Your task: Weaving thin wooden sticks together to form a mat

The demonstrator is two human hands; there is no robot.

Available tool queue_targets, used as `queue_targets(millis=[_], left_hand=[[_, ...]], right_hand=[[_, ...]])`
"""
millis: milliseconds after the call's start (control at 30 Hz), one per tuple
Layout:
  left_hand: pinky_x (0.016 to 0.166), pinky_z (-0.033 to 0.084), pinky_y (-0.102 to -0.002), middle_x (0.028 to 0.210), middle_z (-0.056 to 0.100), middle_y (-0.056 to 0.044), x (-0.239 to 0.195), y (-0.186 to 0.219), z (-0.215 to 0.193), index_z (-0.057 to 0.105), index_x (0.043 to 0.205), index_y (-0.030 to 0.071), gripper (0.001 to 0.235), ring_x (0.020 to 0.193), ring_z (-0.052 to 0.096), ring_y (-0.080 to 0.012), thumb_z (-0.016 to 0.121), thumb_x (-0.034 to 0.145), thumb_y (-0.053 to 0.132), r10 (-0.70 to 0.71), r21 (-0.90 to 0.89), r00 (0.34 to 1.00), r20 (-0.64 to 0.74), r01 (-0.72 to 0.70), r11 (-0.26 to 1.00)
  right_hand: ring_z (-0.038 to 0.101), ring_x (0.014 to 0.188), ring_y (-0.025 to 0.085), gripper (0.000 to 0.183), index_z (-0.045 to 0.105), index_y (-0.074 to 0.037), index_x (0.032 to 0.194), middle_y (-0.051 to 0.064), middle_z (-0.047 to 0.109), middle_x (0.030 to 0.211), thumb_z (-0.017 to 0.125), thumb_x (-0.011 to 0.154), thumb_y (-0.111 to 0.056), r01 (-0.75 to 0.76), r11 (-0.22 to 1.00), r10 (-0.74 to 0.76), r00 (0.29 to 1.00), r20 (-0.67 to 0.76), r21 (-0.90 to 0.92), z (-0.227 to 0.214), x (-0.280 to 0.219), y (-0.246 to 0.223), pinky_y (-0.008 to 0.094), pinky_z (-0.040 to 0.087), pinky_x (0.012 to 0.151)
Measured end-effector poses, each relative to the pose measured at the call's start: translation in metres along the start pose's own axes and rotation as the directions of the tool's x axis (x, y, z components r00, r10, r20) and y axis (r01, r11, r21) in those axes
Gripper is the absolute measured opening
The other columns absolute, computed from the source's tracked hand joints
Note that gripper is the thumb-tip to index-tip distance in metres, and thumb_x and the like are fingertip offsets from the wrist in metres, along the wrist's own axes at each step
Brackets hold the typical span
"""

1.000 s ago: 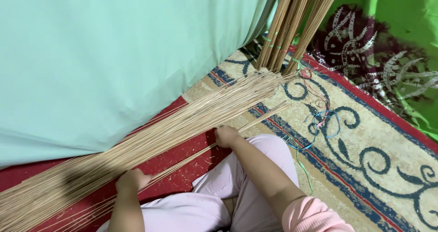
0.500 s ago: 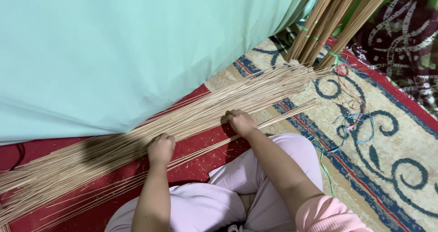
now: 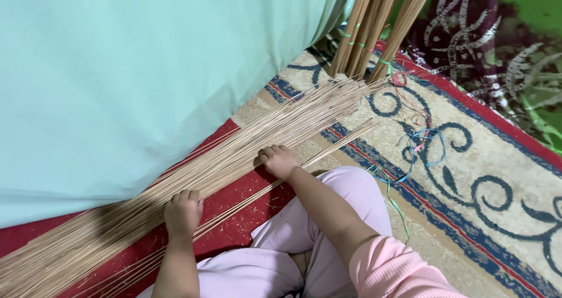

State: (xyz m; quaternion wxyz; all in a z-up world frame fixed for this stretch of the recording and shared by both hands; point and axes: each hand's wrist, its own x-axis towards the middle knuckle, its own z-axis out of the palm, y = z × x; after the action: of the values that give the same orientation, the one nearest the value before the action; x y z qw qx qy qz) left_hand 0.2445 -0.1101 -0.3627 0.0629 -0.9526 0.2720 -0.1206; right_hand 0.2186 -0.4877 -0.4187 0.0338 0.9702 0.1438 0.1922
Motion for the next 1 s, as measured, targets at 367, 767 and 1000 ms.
queue_targets(millis=[367, 767, 1000], left_hand=[[0.076, 0.059, -0.041, 0.104, 0.067, 0.003, -0.001, 0.000, -0.119, 0.069, 0.110, 0.026, 0.027, 0.096, 0.070, -0.0227, 0.051, 0.102, 0.044, -0.083, -0.355, 0.985, 0.153, 0.133, 0.926], [0.076, 0.041, -0.035, 0.091, 0.065, 0.011, -0.086, 0.019, -0.252, 0.074, 0.111, 0.033, 0.011, 0.082, 0.061, -0.0154, 0.065, 0.104, 0.037, -0.129, -0.138, 0.915, -0.383, 0.082, 0.987], [0.090, 0.029, -0.036, 0.075, 0.058, 0.010, -0.144, 0.001, -0.269, 0.067, 0.078, 0.027, 0.017, 0.078, 0.055, -0.0165, 0.068, 0.096, 0.028, -0.307, -0.176, 0.850, -0.427, 0.255, 0.951]], right_hand=[[0.064, 0.090, 0.024, 0.008, 0.067, -0.020, 0.104, 0.002, 0.064, 0.092, 0.060, 0.100, -0.024, -0.113, 0.933, 0.170, 0.975, -0.141, 0.342, -0.172, 0.018, 0.018, 0.042, 0.047, 0.093], [0.063, 0.095, 0.023, 0.016, 0.072, -0.016, 0.113, 0.003, 0.069, 0.102, 0.072, 0.099, -0.021, 0.025, 0.927, 0.123, 0.922, -0.366, 0.375, -0.279, -0.049, 0.037, 0.040, 0.042, 0.088], [0.067, 0.097, 0.022, 0.029, 0.075, -0.017, 0.106, 0.000, 0.074, 0.102, 0.078, 0.091, -0.041, -0.109, 0.936, 0.194, 0.953, -0.233, 0.334, -0.313, -0.077, 0.070, 0.042, 0.043, 0.094]])
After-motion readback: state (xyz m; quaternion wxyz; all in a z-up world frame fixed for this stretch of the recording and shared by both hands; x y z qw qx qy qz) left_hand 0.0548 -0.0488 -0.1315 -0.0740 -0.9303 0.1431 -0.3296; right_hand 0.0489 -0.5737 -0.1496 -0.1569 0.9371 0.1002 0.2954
